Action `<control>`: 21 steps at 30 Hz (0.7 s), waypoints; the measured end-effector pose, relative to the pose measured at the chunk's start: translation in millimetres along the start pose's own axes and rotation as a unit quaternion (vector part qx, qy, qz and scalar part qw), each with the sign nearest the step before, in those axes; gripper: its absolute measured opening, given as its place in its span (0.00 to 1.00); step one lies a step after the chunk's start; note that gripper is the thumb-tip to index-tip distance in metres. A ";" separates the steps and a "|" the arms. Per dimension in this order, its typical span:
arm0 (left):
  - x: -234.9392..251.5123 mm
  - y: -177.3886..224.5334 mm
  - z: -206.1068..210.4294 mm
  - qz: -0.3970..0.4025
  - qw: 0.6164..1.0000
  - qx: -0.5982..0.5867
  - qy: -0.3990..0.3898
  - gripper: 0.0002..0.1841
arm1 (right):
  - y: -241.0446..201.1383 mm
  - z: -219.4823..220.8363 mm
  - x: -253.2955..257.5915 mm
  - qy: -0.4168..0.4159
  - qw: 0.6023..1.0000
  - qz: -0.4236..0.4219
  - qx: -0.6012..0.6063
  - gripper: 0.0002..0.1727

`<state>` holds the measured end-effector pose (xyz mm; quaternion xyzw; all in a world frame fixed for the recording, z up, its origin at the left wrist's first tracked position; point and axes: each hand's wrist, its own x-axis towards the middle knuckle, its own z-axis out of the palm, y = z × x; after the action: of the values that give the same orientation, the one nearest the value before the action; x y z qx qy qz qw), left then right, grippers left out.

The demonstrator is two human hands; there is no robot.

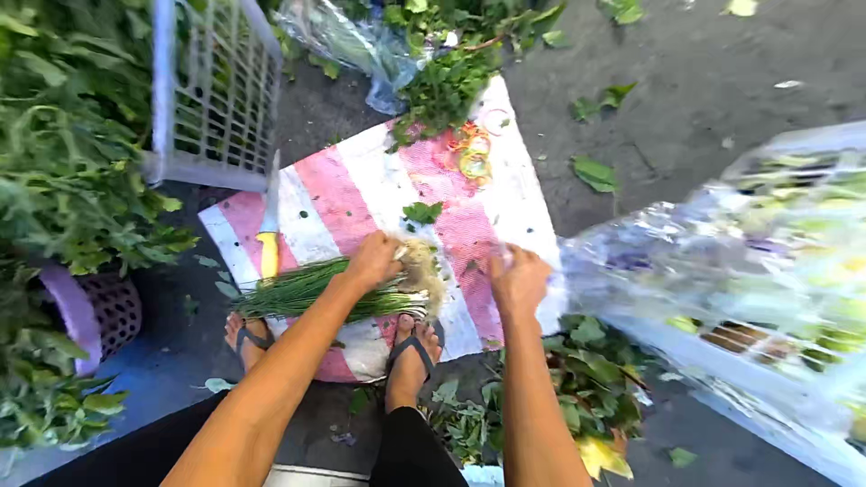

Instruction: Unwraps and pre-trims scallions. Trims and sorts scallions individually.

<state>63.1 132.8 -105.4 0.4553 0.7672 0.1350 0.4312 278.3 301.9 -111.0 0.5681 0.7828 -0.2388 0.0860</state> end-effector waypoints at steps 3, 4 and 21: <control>-23.9 -11.7 -13.7 -0.029 0.992 0.019 0.120 0.32 | -41.1 -5.3 -11.2 0.059 0.995 -0.046 0.059 0.25; -36.2 -21.0 -22.0 -0.073 0.978 0.005 0.198 0.29 | -53.2 -3.8 -15.2 0.061 0.991 -0.070 0.096 0.23; -129.3 -50.7 -36.7 -0.241 0.875 0.008 0.420 0.24 | -172.4 41.5 -123.6 -0.320 0.813 -0.163 0.458 0.35</control>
<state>32.4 6.4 -44.5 0.1602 0.9631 0.1992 0.0840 154.2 136.0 -49.4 0.2977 0.5920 -0.7487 0.0212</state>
